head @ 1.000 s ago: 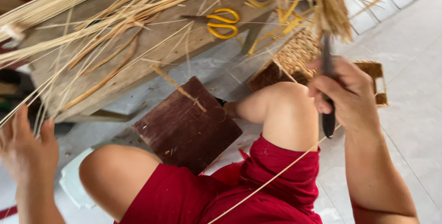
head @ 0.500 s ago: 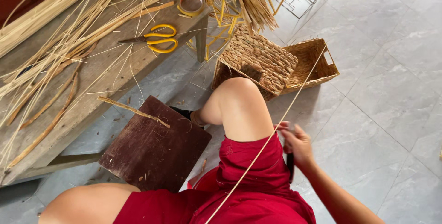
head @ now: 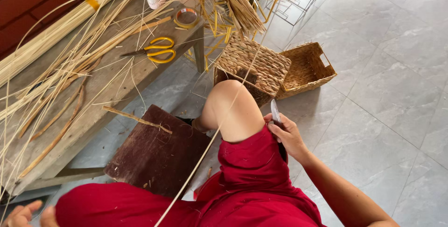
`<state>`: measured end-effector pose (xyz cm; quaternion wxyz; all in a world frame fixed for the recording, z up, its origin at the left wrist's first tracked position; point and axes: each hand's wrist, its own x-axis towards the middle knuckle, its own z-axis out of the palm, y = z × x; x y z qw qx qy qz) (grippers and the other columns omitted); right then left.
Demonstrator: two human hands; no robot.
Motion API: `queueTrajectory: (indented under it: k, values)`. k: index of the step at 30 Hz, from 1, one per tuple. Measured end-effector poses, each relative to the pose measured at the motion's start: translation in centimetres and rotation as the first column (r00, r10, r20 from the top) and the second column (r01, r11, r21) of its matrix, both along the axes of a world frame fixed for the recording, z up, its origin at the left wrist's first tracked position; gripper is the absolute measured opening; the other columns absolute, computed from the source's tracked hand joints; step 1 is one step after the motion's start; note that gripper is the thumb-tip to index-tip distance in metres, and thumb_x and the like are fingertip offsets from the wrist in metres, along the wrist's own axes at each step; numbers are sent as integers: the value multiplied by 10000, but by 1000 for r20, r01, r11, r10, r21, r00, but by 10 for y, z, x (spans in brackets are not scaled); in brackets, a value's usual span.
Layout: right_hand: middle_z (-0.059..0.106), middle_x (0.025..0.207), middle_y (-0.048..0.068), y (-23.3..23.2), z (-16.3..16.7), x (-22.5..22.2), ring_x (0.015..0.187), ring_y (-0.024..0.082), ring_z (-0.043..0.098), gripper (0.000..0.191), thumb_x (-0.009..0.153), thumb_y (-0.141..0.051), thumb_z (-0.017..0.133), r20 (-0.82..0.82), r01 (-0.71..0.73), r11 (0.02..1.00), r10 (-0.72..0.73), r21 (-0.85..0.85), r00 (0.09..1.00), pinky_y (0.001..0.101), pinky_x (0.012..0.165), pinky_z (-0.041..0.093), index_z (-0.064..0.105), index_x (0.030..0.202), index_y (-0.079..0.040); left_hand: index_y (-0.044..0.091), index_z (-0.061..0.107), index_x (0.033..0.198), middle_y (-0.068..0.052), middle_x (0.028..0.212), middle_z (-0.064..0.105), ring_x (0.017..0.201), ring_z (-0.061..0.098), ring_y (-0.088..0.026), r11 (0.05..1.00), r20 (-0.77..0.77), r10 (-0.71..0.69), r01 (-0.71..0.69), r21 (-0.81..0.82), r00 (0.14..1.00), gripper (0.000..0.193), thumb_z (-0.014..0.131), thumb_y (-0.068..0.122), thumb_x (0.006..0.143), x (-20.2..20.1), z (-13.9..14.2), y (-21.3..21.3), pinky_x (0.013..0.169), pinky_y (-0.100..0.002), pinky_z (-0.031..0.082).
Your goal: The person sits on the floor and works thin bamboo strips: they peel and shave the strips with a knife, pull off thin splints by hand, and cut pieces to length with scissors, setting finished strips aside.
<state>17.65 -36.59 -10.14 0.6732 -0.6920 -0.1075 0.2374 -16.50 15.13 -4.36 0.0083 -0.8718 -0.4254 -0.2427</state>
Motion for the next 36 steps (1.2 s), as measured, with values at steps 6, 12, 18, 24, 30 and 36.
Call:
queueTrajectory:
  k: [6, 12, 18, 24, 30, 36]
  values:
    - [551, 774, -85, 0, -2, 0, 639, -2, 471, 199, 919, -29, 701, 165, -15, 990, 38, -138, 986, 169, 539, 387, 658, 1110, -66, 184, 431, 1508, -132, 1353, 649, 1318, 577, -267, 366, 358, -419, 515, -775, 835, 889, 816, 325, 719, 54, 14, -153, 1084, -431, 439]
    - [545, 726, -77, 35, 33, 14, 570, 7, 464, 17, 971, -64, 659, 269, 64, 978, -8, -201, 963, 180, 489, 368, 659, 960, -77, 196, 574, 1469, -69, 793, 763, 683, 680, -140, -199, 287, -391, 224, -954, 874, 576, 652, 236, 899, 82, 7, -222, 631, -292, 572]
    - [630, 779, 58, 114, 82, 74, 704, 170, 595, 103, 923, -96, 770, 703, 224, 918, 78, -327, 707, 330, 672, 481, 678, 942, -54, 89, 747, 1247, 15, 605, 582, 551, 533, -58, 59, 564, -218, 588, -807, 796, 326, 690, 111, 927, 51, 7, -196, 511, -224, 460]
    - [693, 696, 106, 178, 71, 142, 631, 197, 652, 151, 879, -178, 849, 656, 269, 822, 159, -502, 738, 378, 636, 498, 758, 882, -58, 95, 755, 1255, 33, 565, 512, 507, 460, -48, 71, 595, -172, 612, -787, 785, 336, 697, 173, 933, 40, 15, -196, 478, -218, 390]
    - [759, 778, -33, 185, 62, 148, 647, 118, 675, 115, 868, -158, 846, 160, 106, 897, -40, -429, 986, 262, 582, 540, 792, 961, -116, 99, 778, 1181, 49, 621, 605, 499, 489, -44, 164, 597, -164, 618, -768, 785, 286, 701, 192, 922, 37, 21, -199, 445, -213, 415]
    - [718, 876, 1, 138, 120, 101, 601, 140, 471, 148, 1027, -211, 693, 319, 174, 917, -55, -358, 946, 297, 511, 355, 794, 1129, -175, 71, 761, 1185, 56, 565, 551, 488, 480, -24, 202, 642, -96, 646, -736, 761, 290, 668, 221, 955, 29, 23, -187, 435, -194, 362]
